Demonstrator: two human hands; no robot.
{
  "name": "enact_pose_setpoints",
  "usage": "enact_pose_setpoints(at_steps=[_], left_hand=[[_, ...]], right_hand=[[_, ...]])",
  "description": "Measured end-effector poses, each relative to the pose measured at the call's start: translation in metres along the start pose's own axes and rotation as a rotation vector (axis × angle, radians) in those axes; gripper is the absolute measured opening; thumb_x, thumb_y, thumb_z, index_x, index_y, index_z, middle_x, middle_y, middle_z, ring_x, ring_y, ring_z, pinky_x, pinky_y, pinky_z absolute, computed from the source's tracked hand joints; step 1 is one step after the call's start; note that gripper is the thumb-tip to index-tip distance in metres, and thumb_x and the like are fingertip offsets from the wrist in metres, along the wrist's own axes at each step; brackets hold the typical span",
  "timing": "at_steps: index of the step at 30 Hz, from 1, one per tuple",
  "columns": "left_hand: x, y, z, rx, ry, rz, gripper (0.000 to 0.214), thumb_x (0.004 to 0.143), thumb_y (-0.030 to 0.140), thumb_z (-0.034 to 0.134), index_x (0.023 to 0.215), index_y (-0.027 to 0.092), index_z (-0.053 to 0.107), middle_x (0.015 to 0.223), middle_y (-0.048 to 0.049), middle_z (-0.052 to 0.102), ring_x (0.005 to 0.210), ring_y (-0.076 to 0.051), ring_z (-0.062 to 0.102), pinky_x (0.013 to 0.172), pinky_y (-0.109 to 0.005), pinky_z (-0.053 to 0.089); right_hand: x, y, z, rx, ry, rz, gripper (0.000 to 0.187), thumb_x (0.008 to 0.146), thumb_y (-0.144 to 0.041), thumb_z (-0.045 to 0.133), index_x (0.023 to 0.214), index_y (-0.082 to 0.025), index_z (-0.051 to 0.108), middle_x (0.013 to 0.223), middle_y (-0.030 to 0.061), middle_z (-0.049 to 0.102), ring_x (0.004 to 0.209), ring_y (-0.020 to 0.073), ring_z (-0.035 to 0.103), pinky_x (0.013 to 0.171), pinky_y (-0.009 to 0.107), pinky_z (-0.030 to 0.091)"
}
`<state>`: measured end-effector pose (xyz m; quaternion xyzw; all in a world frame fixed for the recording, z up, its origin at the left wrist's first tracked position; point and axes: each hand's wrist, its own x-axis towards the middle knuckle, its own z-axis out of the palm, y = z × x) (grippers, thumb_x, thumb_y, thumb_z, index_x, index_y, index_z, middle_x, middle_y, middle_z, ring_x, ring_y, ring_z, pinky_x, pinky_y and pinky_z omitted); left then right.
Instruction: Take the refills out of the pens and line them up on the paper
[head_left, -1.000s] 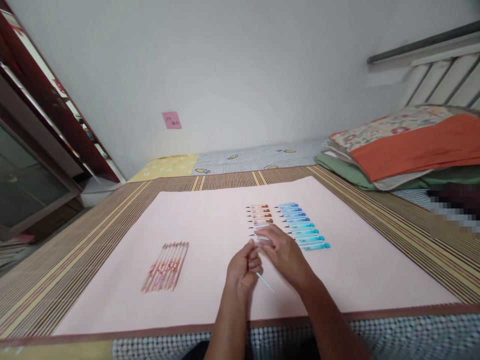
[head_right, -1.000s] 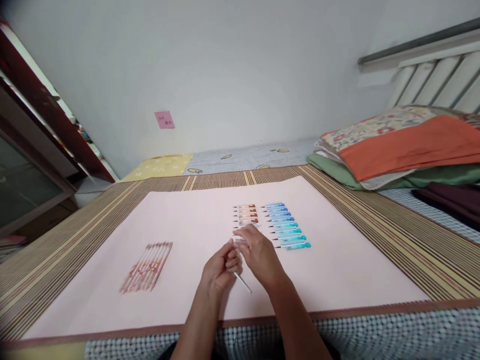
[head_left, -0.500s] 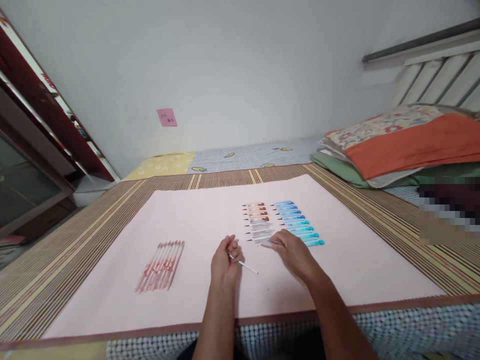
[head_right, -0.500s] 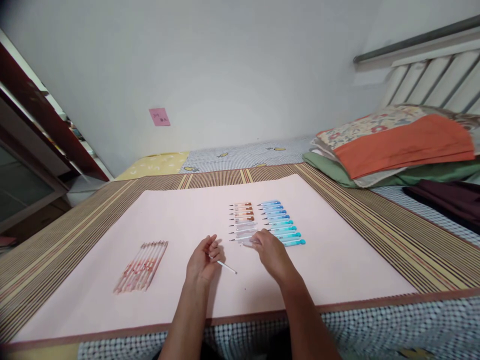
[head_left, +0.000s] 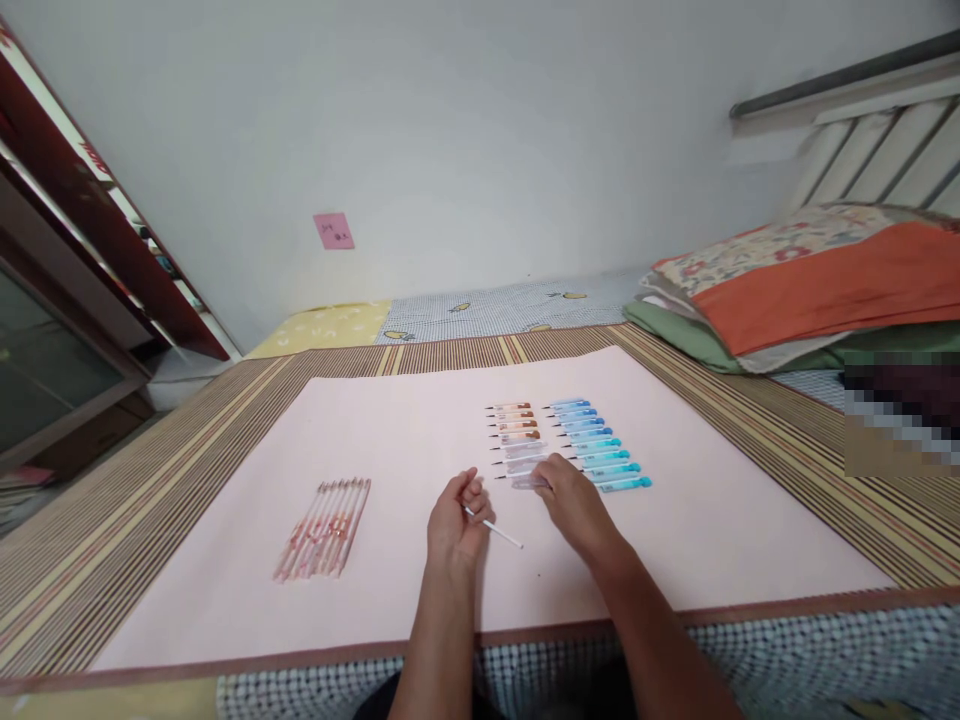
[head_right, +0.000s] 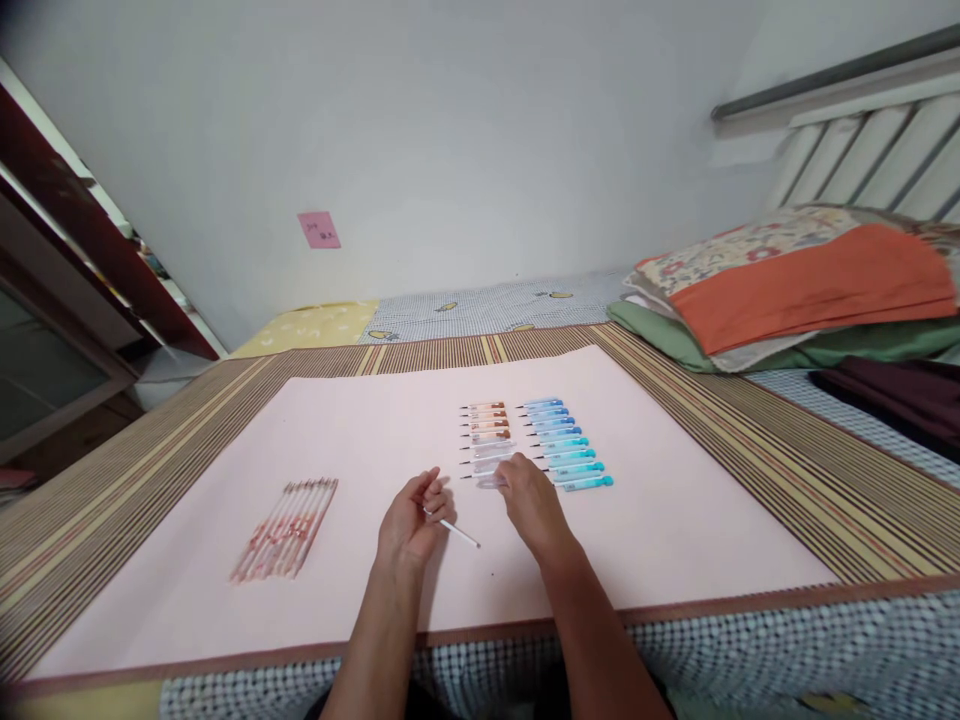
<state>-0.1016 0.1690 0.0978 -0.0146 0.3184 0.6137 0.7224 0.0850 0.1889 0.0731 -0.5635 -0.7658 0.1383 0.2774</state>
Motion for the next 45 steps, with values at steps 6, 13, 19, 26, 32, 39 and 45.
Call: enact_pose_setpoints(at_steps=[6,13,19,26,32,39,45], left_hand=[[0.0019,-0.0013,-0.0013,0.006,-0.019,-0.003,0.007,0.081,0.010,0.064,0.078,0.013,0.059,0.057,0.0066,0.044,0.039,-0.002,0.028,0.036,-0.014,0.019],[0.0025,-0.0031,-0.0016,0.016,-0.026,-0.017,0.005,0.083,0.010,0.062,0.079,0.013,0.060,0.057,0.0062,0.045,0.039,-0.003,0.028,0.037,-0.014,0.019],[0.0019,-0.0034,-0.0012,0.022,-0.030,-0.021,0.005,0.082,0.010,0.063,0.080,0.013,0.060,0.057,0.0064,0.044,0.040,-0.003,0.029,0.037,-0.014,0.018],[-0.0010,-0.0052,0.0027,-0.010,-0.014,-0.025,0.012,0.089,0.009,0.055,0.078,0.012,0.059,0.056,0.0060,0.042,0.039,-0.003,0.029,0.036,-0.014,0.020],[-0.0027,-0.0059,0.0050,-0.009,-0.009,-0.029,0.018,0.094,0.011,0.049,0.079,0.011,0.060,0.055,0.0057,0.043,0.039,-0.003,0.029,0.036,-0.013,0.019],[-0.0035,-0.0056,0.0063,-0.011,0.001,-0.033,0.018,0.094,0.011,0.049,0.079,0.011,0.060,0.055,0.0057,0.042,0.039,-0.003,0.028,0.036,-0.013,0.019],[-0.0026,-0.0065,0.0054,-0.009,0.002,-0.025,0.013,0.090,0.010,0.053,0.079,0.012,0.059,0.056,0.0059,0.042,0.039,-0.003,0.028,0.036,-0.014,0.019]], right_hand=[[-0.0006,0.0018,0.0002,0.007,0.008,0.007,0.018,0.087,-0.008,0.053,0.079,-0.022,0.057,0.092,0.0024,0.058,0.083,0.0175,0.056,0.071,0.027,0.038],[-0.0002,0.0017,0.0000,0.004,0.007,0.020,0.019,0.088,-0.006,0.053,0.079,-0.022,0.057,0.093,0.0027,0.058,0.084,0.0176,0.057,0.071,0.027,0.038],[-0.0009,0.0008,-0.0004,0.005,0.018,0.016,0.019,0.088,-0.005,0.053,0.081,-0.023,0.058,0.094,0.0029,0.058,0.086,0.0182,0.057,0.071,0.027,0.038],[-0.0003,0.0009,0.0012,0.038,0.019,0.019,0.019,0.088,-0.005,0.053,0.078,-0.022,0.056,0.091,0.0020,0.056,0.084,0.0173,0.056,0.071,0.027,0.036],[0.0004,0.0018,0.0031,0.049,0.025,0.017,0.019,0.087,-0.005,0.055,0.078,-0.022,0.055,0.091,0.0017,0.057,0.083,0.0168,0.055,0.071,0.026,0.035],[0.0007,-0.0004,0.0032,0.053,0.029,0.013,0.020,0.087,-0.005,0.055,0.076,-0.022,0.054,0.089,0.0013,0.056,0.083,0.0166,0.055,0.071,0.026,0.035],[0.0009,-0.0026,0.0019,0.049,0.025,0.015,0.018,0.087,-0.006,0.056,0.078,-0.022,0.057,0.091,0.0019,0.058,0.084,0.0167,0.056,0.072,0.026,0.037]])
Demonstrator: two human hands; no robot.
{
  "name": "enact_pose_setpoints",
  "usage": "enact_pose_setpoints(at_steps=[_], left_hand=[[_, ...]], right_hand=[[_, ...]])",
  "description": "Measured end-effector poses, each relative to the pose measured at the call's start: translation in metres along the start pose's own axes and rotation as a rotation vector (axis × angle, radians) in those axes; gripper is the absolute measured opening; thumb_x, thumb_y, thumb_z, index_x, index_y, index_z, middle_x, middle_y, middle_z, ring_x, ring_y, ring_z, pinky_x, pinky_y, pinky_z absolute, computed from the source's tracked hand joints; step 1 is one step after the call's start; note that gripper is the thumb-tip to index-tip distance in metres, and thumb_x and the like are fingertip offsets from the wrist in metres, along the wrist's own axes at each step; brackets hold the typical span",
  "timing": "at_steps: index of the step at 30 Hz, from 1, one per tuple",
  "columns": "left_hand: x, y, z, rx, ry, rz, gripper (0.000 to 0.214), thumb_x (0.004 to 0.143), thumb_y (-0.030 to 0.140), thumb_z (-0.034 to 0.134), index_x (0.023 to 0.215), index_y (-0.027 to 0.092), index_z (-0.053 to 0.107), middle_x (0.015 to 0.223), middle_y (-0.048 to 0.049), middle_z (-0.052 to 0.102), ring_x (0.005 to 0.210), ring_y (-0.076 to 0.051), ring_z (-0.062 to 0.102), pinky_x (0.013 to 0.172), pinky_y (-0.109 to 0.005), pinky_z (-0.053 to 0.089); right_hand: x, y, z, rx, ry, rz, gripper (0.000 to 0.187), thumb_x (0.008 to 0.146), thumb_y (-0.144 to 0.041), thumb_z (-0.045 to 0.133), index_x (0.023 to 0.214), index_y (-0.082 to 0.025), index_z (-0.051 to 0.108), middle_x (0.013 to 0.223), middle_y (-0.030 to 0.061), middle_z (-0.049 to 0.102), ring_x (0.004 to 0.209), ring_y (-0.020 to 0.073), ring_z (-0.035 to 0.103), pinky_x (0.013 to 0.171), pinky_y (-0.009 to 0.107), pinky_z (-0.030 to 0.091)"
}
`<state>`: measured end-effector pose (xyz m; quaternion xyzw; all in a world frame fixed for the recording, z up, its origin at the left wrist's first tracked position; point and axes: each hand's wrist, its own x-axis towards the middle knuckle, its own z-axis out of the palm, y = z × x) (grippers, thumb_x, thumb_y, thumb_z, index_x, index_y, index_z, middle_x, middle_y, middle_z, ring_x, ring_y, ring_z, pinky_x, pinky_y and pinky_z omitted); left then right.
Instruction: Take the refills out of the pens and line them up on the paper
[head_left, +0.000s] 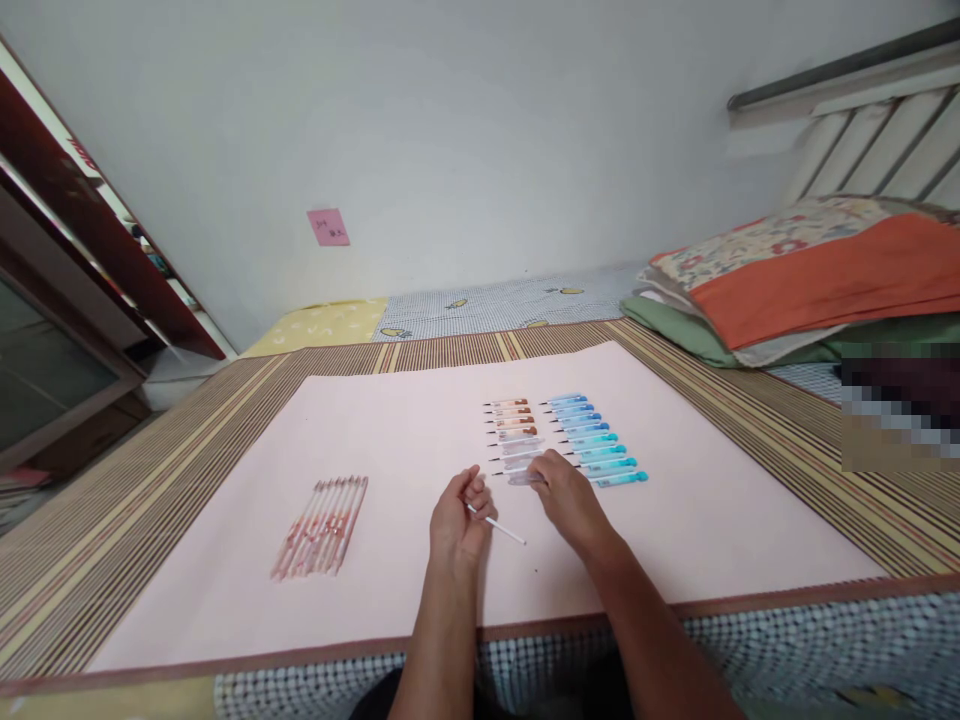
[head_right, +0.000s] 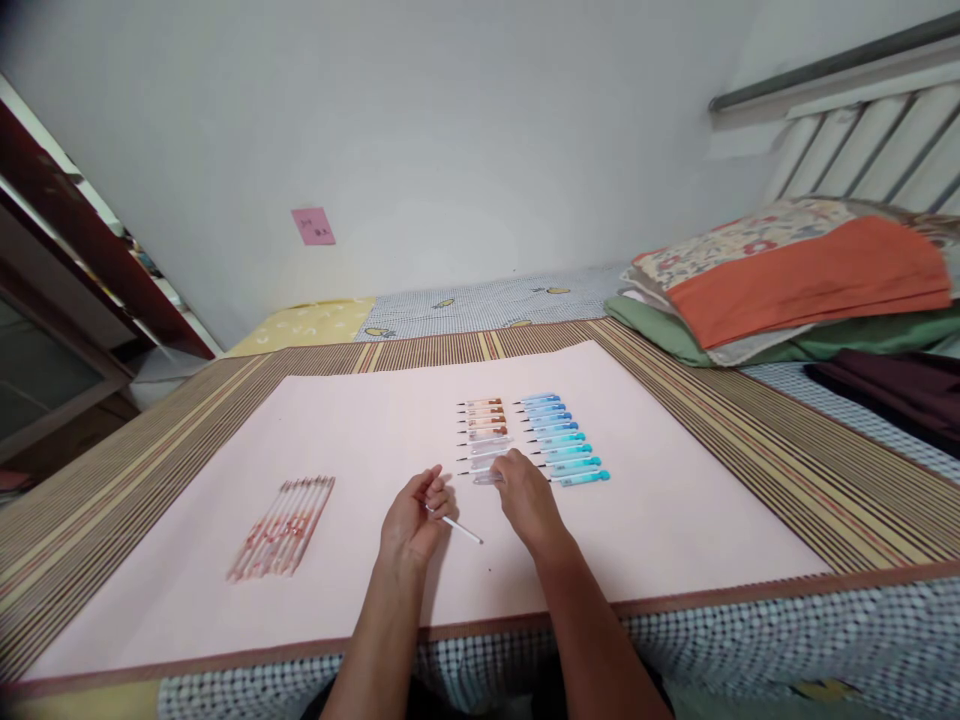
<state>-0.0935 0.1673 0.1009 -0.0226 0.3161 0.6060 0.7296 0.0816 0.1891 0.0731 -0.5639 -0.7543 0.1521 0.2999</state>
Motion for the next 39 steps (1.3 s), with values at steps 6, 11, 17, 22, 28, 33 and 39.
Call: enact_pose_setpoints(at_steps=[6,11,17,22,28,33,39], left_hand=[[0.001,0.001,-0.001,0.004,-0.001,0.012,0.011,0.088,0.009,0.055,0.078,0.012,0.059,0.056,0.0060,0.042,0.039,-0.003,0.028,0.036,-0.014,0.019],[0.002,-0.001,-0.001,-0.007,-0.002,0.047,0.012,0.088,0.009,0.055,0.077,0.012,0.059,0.055,0.0066,0.040,0.039,-0.003,0.029,0.037,-0.015,0.020],[0.004,-0.009,0.000,-0.017,-0.002,0.095,0.009,0.082,0.007,0.059,0.075,0.013,0.059,0.054,0.0065,0.042,0.039,-0.004,0.029,0.037,-0.016,0.021],[0.004,-0.014,0.001,-0.023,-0.003,0.134,0.007,0.080,0.008,0.061,0.075,0.014,0.060,0.053,0.0060,0.044,0.038,-0.004,0.030,0.037,-0.016,0.021],[0.002,-0.015,0.004,0.013,0.090,0.198,0.009,0.085,0.013,0.059,0.078,0.013,0.064,0.061,-0.0019,0.059,0.046,-0.008,0.049,0.044,-0.017,0.040],[0.001,-0.010,0.004,0.147,0.266,0.301,0.009,0.089,0.017,0.061,0.085,0.015,0.068,0.078,-0.0070,0.070,0.068,-0.013,0.068,0.059,-0.021,0.054],[0.002,-0.010,0.004,0.194,0.260,0.329,0.007,0.085,0.013,0.061,0.083,0.013,0.067,0.069,-0.0039,0.067,0.055,-0.010,0.062,0.048,-0.017,0.046]], right_hand=[[0.001,0.004,0.003,0.010,0.019,-0.002,0.016,0.085,-0.007,0.056,0.082,-0.022,0.060,0.093,0.0027,0.060,0.085,0.0178,0.057,0.074,0.027,0.040],[-0.003,-0.008,-0.008,0.220,0.110,0.019,0.013,0.085,-0.016,0.061,0.094,-0.023,0.066,0.100,0.0033,0.065,0.091,0.0193,0.062,0.081,0.030,0.046],[-0.017,-0.041,-0.015,0.318,-0.160,-0.033,0.005,0.082,-0.017,0.067,0.083,-0.022,0.070,0.089,0.0017,0.070,0.084,0.0178,0.064,0.076,0.027,0.044],[-0.024,-0.049,-0.010,0.280,-0.236,-0.006,0.011,0.084,-0.012,0.063,0.077,-0.020,0.067,0.080,0.0004,0.071,0.075,0.0163,0.062,0.068,0.026,0.038],[-0.024,-0.042,-0.016,0.218,-0.249,0.008,0.016,0.083,-0.007,0.060,0.076,-0.021,0.065,0.080,0.0003,0.070,0.076,0.0160,0.061,0.069,0.025,0.037],[-0.022,-0.019,-0.021,-0.015,-0.148,0.058,0.017,0.090,-0.012,0.056,0.078,-0.021,0.062,0.091,0.0026,0.065,0.081,0.0161,0.059,0.071,0.025,0.036],[-0.017,-0.007,-0.014,-0.072,-0.113,0.074,0.019,0.095,-0.013,0.054,0.079,-0.021,0.061,0.091,0.0018,0.060,0.080,0.0147,0.057,0.069,0.025,0.034]])
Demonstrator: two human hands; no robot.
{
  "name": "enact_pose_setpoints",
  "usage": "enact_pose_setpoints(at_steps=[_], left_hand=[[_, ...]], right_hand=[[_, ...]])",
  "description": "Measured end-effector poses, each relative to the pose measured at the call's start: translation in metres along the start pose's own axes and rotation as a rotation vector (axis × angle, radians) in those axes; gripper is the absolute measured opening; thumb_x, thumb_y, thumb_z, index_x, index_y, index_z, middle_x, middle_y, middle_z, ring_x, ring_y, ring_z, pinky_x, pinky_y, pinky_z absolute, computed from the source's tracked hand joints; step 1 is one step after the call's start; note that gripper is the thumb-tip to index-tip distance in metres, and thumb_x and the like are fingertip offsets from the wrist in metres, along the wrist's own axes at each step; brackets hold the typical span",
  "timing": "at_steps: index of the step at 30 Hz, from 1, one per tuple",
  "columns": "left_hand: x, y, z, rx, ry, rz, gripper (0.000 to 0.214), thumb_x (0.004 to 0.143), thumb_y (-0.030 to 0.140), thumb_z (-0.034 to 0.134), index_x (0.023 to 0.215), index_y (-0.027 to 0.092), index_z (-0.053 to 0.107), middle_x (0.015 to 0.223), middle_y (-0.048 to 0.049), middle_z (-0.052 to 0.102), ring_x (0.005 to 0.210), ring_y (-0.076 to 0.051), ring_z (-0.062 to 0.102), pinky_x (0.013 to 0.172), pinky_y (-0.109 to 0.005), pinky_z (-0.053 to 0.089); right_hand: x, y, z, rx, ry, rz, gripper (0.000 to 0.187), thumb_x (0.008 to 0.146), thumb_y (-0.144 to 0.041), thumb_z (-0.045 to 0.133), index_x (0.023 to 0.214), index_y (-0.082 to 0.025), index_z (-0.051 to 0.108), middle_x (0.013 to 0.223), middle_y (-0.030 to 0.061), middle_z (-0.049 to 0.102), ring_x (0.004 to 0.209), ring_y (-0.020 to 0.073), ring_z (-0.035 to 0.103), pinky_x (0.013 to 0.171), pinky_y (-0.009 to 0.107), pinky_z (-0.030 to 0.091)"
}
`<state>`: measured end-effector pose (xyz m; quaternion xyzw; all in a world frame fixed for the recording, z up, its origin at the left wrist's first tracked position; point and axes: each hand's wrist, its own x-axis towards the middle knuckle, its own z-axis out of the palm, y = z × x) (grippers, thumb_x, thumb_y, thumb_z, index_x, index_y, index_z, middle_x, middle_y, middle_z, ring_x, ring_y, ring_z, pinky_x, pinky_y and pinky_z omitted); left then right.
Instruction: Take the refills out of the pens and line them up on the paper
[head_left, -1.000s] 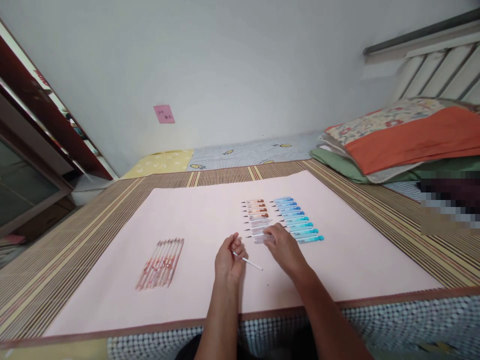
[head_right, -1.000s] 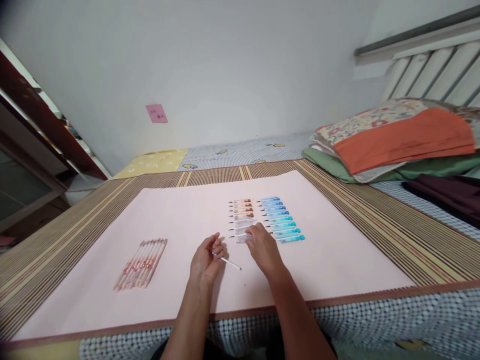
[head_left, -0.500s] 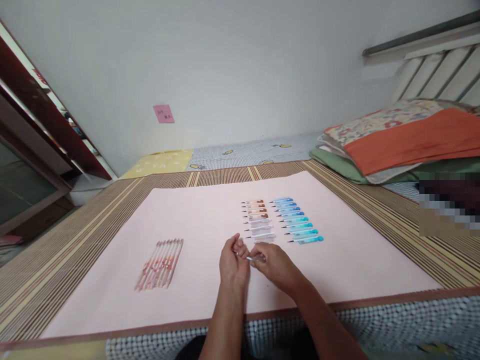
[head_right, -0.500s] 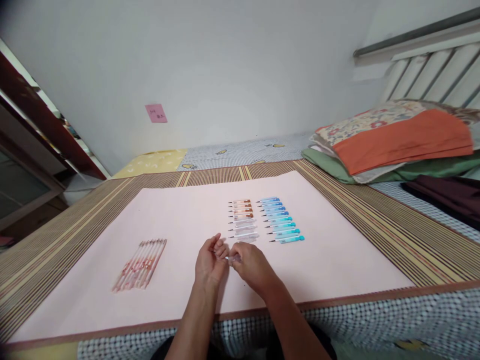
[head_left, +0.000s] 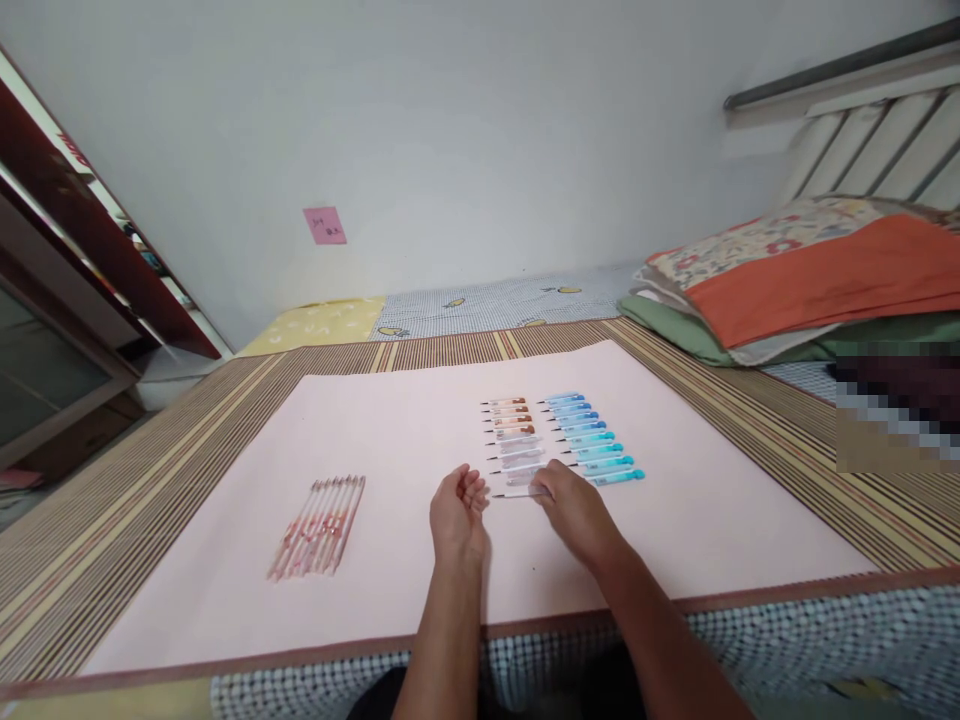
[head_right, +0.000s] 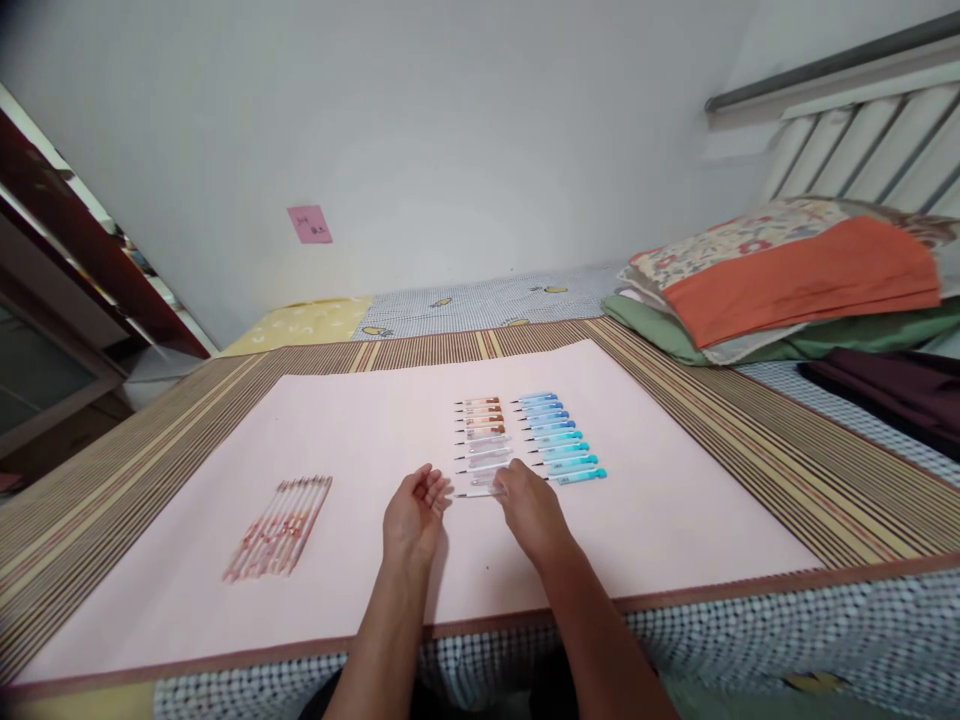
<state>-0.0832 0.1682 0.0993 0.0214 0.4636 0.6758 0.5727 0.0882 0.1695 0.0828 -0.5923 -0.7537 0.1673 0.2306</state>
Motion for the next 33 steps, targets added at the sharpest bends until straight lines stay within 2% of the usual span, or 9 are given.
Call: enact_pose_setpoints(at_steps=[6,12,18,24,33], left_hand=[[-0.002,0.002,0.001,0.130,-0.042,0.032,0.006,0.082,0.013,0.060,0.078,0.012,0.066,0.066,-0.0041,0.065,0.052,-0.011,0.061,0.045,-0.020,0.042],[0.000,0.015,-0.005,0.337,-0.076,0.127,0.005,0.077,0.010,0.064,0.076,0.014,0.068,0.069,-0.0060,0.070,0.054,-0.014,0.061,0.048,-0.022,0.040],[-0.003,0.021,-0.013,0.790,-0.195,0.260,0.018,0.077,0.005,0.063,0.065,0.018,0.065,0.071,-0.0065,0.072,0.056,-0.016,0.061,0.055,-0.025,0.042],[0.003,0.009,-0.017,0.689,-0.241,0.234,0.025,0.078,0.001,0.063,0.061,0.020,0.064,0.061,-0.0042,0.067,0.052,-0.015,0.054,0.055,-0.025,0.037],[0.005,0.003,-0.017,0.770,-0.244,0.257,0.025,0.081,0.004,0.063,0.062,0.020,0.065,0.063,-0.0053,0.068,0.052,-0.016,0.055,0.055,-0.026,0.037]], right_hand=[[0.004,0.001,-0.001,-0.002,0.096,-0.005,0.016,0.089,-0.006,0.057,0.084,-0.021,0.061,0.096,0.0025,0.060,0.084,0.0163,0.057,0.071,0.025,0.035],[-0.002,0.014,-0.013,-0.032,0.160,0.072,0.017,0.089,-0.009,0.057,0.078,-0.021,0.056,0.091,0.0025,0.060,0.077,0.0155,0.054,0.067,0.026,0.033],[-0.004,0.020,-0.021,-0.111,0.103,0.176,0.017,0.094,-0.015,0.056,0.079,-0.021,0.060,0.092,0.0038,0.062,0.079,0.0164,0.056,0.065,0.027,0.031],[-0.004,0.015,-0.017,-0.130,0.060,0.165,0.013,0.092,-0.014,0.061,0.080,-0.020,0.063,0.094,0.0042,0.064,0.080,0.0160,0.059,0.066,0.027,0.032],[-0.002,0.012,-0.013,-0.176,0.041,0.187,0.011,0.094,-0.017,0.063,0.083,-0.019,0.065,0.096,0.0063,0.065,0.082,0.0178,0.062,0.066,0.028,0.032]])
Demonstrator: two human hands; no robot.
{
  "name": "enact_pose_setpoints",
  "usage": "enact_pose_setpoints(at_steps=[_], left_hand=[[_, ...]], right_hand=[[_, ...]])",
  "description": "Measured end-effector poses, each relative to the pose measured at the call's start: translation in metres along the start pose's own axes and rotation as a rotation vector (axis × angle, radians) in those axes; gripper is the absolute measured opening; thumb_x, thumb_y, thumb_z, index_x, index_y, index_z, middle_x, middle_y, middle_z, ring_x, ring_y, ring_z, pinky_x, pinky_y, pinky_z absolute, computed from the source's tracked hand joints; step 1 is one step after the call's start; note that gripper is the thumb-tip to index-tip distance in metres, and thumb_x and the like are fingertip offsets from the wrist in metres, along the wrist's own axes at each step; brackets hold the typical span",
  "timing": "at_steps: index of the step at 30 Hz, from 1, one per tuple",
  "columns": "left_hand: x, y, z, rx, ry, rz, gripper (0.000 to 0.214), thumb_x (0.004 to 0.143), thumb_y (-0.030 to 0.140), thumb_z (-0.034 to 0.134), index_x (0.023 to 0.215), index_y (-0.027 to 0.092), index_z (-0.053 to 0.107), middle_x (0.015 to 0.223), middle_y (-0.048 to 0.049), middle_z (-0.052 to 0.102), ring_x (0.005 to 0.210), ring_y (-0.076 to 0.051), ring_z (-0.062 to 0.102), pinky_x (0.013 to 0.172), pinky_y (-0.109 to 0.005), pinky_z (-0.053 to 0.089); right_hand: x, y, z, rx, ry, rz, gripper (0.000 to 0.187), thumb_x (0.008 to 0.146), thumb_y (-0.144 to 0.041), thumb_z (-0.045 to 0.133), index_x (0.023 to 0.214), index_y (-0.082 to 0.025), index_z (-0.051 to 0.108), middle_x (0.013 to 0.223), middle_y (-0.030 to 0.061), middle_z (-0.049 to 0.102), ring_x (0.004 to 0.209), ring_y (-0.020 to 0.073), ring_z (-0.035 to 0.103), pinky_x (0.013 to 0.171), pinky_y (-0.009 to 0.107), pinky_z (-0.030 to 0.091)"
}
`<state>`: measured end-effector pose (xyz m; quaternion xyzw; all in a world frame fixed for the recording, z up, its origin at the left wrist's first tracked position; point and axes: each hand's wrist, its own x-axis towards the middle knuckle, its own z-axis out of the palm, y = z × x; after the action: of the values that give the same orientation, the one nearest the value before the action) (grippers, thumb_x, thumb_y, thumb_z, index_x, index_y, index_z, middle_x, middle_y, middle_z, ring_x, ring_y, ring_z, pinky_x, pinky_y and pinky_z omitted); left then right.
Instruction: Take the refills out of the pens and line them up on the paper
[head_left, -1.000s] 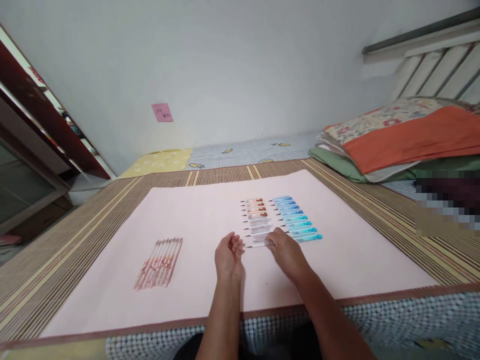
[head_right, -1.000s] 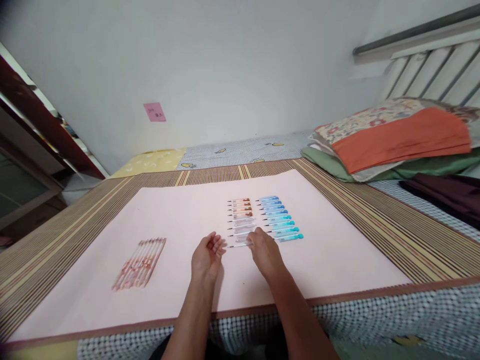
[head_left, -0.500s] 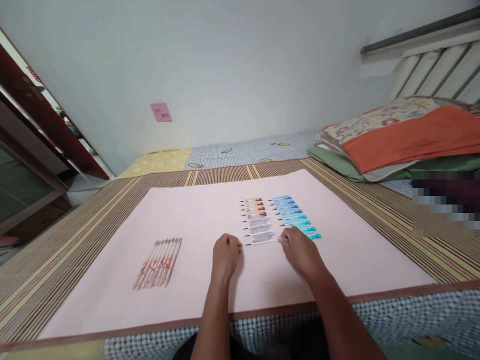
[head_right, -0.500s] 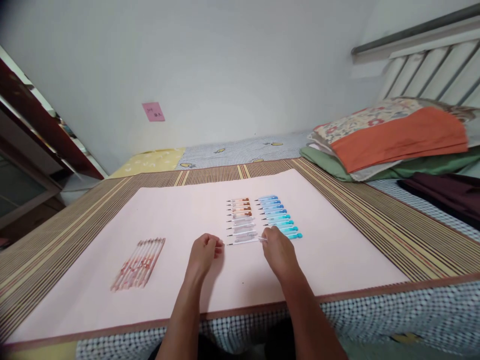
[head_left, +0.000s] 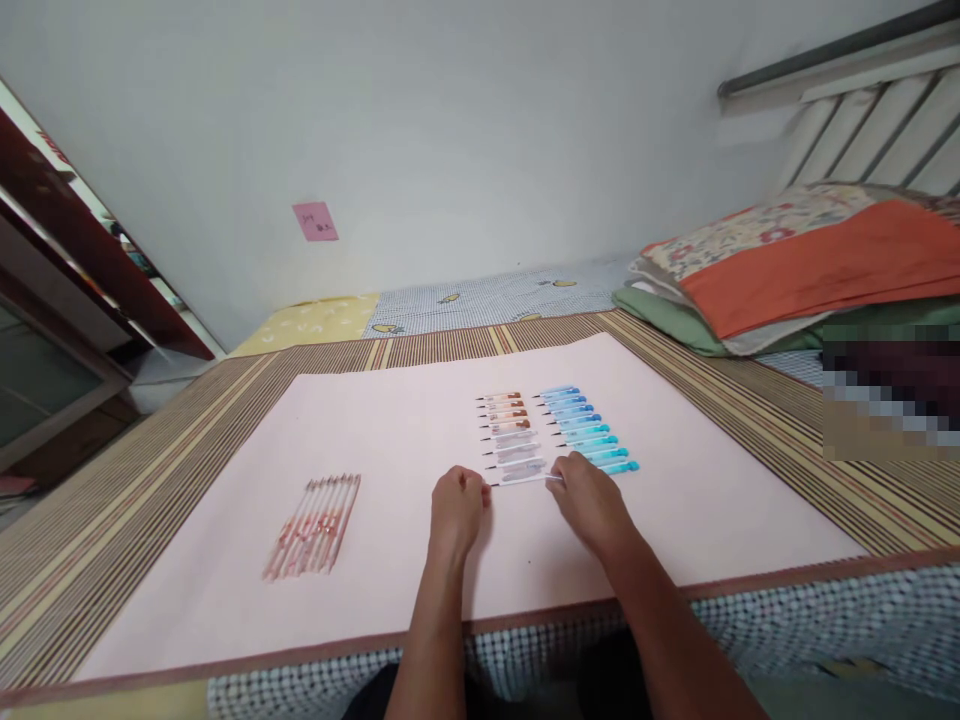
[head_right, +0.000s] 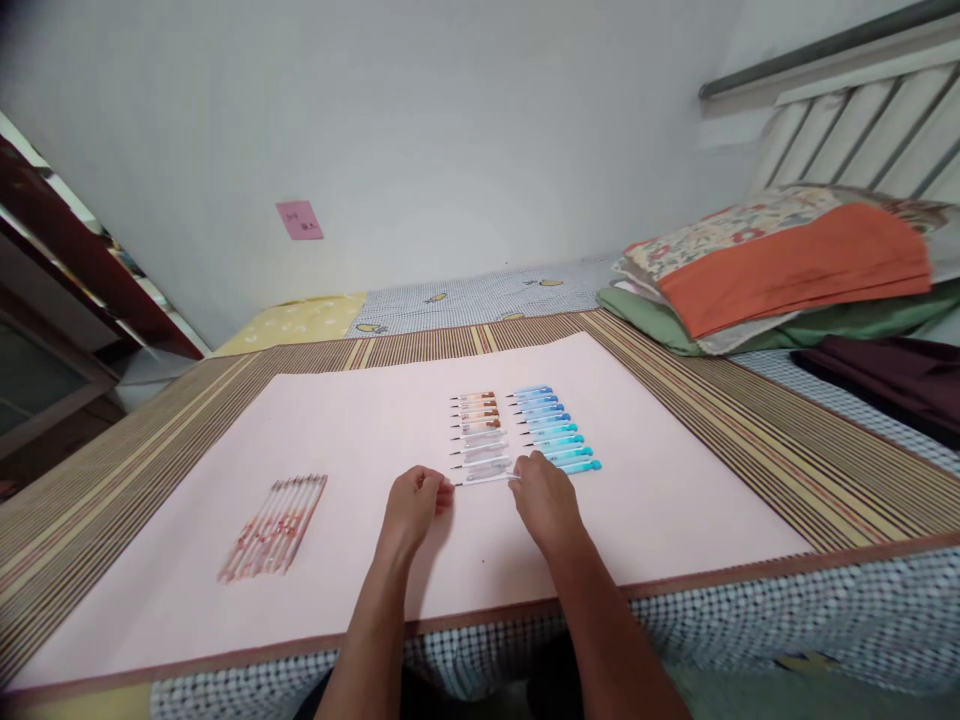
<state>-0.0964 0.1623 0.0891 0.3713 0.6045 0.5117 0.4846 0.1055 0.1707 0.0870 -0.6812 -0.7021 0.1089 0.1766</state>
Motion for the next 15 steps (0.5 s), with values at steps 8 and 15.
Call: enact_pose_setpoints(at_steps=[8,15], left_hand=[[0.0005,-0.0020,0.0011,0.005,-0.015,0.021,0.021,0.080,0.007,0.064,0.064,0.021,0.065,0.064,-0.0052,0.069,0.053,-0.015,0.055,0.055,-0.025,0.037],[0.0000,0.0015,0.0025,0.117,0.014,0.032,0.020,0.080,0.009,0.065,0.064,0.021,0.065,0.063,-0.0053,0.068,0.054,-0.016,0.057,0.055,-0.025,0.039]], right_hand=[[0.0009,-0.0016,0.0017,-0.040,0.024,0.011,0.012,0.094,-0.020,0.063,0.082,-0.020,0.065,0.096,0.0063,0.066,0.081,0.0180,0.062,0.066,0.028,0.033],[0.0017,-0.0040,0.0013,-0.063,0.011,0.030,0.011,0.095,-0.021,0.062,0.084,-0.020,0.065,0.097,0.0068,0.067,0.081,0.0179,0.062,0.066,0.028,0.033]])
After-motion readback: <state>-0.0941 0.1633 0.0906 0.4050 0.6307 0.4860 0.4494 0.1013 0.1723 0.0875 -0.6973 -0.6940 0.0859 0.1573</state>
